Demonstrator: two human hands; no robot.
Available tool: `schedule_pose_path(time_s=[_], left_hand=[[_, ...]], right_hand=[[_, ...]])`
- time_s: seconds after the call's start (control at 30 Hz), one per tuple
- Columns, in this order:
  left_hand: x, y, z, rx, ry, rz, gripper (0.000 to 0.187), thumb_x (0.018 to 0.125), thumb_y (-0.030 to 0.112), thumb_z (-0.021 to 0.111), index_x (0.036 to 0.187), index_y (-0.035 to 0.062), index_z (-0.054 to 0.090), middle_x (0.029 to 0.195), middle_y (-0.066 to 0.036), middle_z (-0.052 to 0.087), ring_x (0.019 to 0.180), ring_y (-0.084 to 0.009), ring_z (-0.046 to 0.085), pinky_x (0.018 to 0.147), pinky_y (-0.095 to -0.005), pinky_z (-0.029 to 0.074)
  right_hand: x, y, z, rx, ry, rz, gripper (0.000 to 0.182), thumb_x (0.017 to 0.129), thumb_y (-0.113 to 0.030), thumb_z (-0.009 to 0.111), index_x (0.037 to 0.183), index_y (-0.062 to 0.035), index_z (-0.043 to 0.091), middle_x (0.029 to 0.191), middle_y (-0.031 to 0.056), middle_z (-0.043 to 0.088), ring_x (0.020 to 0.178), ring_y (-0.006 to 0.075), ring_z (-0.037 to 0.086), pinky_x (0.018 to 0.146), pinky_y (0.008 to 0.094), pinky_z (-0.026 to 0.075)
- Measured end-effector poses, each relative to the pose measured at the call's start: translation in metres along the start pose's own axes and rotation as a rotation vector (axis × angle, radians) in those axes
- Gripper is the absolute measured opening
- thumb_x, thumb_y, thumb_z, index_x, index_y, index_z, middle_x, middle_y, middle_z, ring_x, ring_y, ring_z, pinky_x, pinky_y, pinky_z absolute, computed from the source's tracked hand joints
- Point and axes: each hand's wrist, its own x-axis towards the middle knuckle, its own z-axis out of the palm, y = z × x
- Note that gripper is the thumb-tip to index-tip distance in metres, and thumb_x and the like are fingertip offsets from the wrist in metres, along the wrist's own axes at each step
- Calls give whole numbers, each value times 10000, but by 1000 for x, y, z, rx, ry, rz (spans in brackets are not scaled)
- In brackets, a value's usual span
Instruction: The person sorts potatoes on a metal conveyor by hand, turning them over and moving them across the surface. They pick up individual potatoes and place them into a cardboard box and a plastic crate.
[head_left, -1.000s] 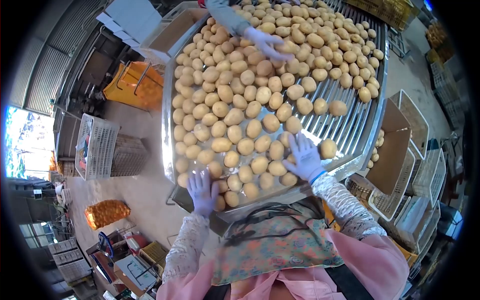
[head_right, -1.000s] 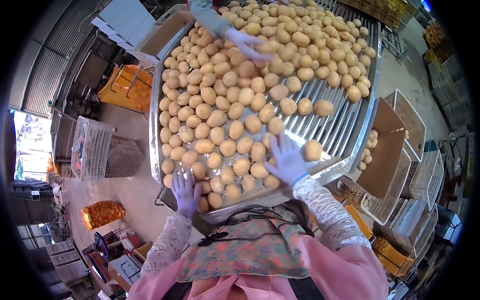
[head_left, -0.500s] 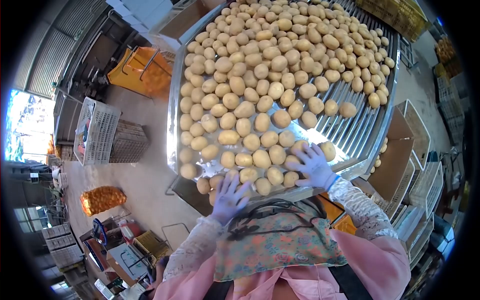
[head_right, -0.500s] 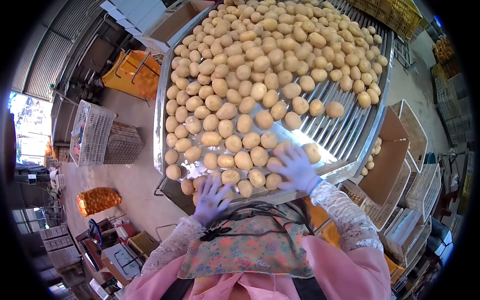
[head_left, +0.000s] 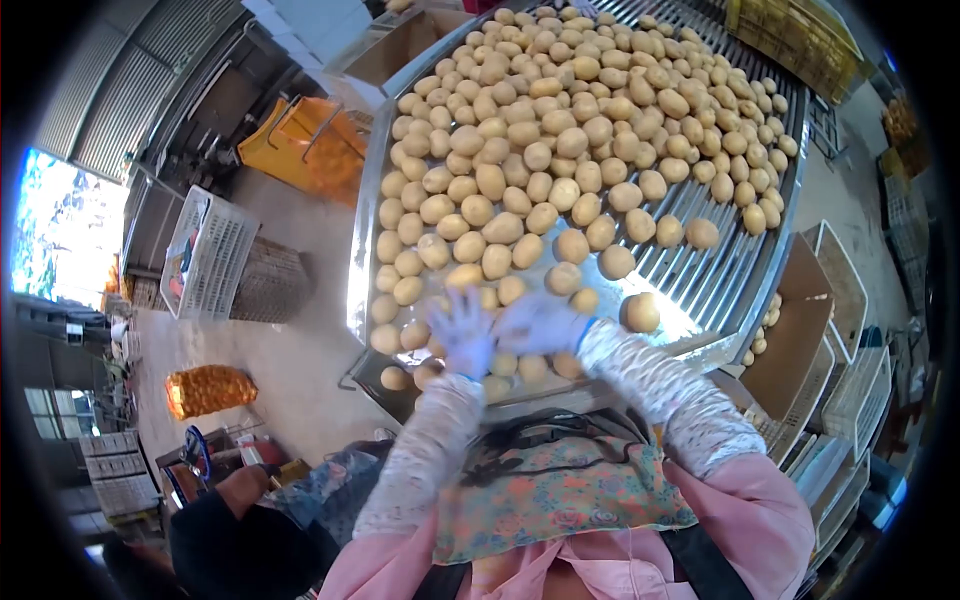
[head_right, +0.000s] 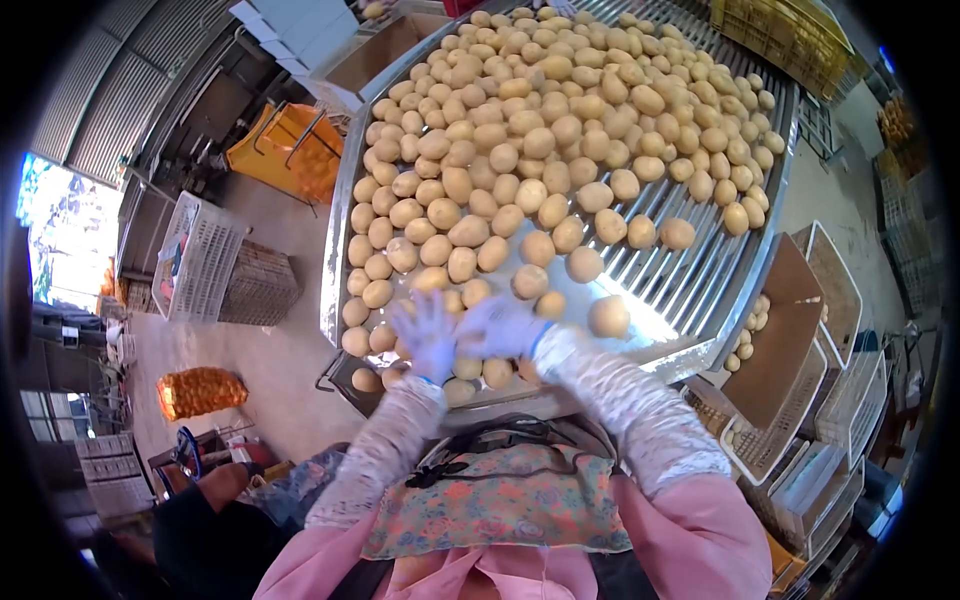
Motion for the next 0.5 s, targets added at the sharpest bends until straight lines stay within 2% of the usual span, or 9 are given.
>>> schedule_pose_path(time_s=[0.07,0.1,0.13,0.2,0.23,0.3,0.37,0.43,0.5], left_hand=[[-25,56,-50,-303,67,74,547,940,430,595,1422,174,551,1480,-236,465,1391,-464,385,1166,-642,228],[-37,66,-71,-537,109,203,489,961,413,574,1409,219,568,1493,-196,467,1408,-425,378,1163,-639,231],[-50,62,-69,-531,107,195,489,961,413,574,1409,219,568,1493,-196,467,1408,-425,378,1163,-639,231],[-75,40,-62,-535,44,614,535,911,462,622,1380,209,582,1482,-150,486,1387,-400,398,1156,-603,262],[-84,23,-64,-526,32,607,535,911,462,622,1380,209,582,1482,-150,486,1387,-400,398,1156,-603,262],[-96,-23,-71,-423,-136,448,576,880,426,648,1400,195,559,1465,-131,503,1379,-381,406,1155,-560,270],[-95,-64,-83,-352,-246,171,578,872,371,642,1396,144,555,1431,-142,525,1358,-377,420,1154,-537,269],[-101,-93,-68,-244,3,-112,612,897,307,615,1413,3,488,1415,-255,492,1338,-455,408,1124,-586,283],[-77,-108,-55,-268,54,-199,620,936,383,593,1441,42,476,1457,-269,442,1365,-479,374,1145,-620,236]], right_hand=[[-19,54,-30,-258,459,-46,284,888,-314,665,1127,-171,719,1144,52,696,1144,252,619,933,401,508],[-15,80,-52,-33,530,320,343,920,-329,608,1218,-188,703,1206,110,676,1188,275,589,977,419,471],[-17,70,-114,154,389,566,455,902,-393,606,1324,-226,636,1389,109,586,1292,325,520,1046,486,425],[-13,117,-115,-542,493,817,565,865,-449,614,1400,-274,566,1493,105,500,1387,434,393,1109,587,330],[-6,118,-109,-528,493,809,565,865,-449,614,1400,-274,566,1493,105,500,1387,434,393,1109,587,330],[8,116,-98,-575,446,942,661,833,-475,633,1451,-279,505,1521,107,455,1424,511,280,1135,642,247],[14,112,-79,-480,522,870,667,831,-469,634,1453,-265,502,1501,107,465,1422,511,277,1144,628,242],[2,101,-64,-402,574,686,711,815,-483,651,1461,-235,486,1434,100,496,1415,474,297,1156,621,234],[-17,75,-50,-407,569,480,705,812,-478,668,1453,-239,497,1425,108,504,1398,439,338,1153,623,238]])
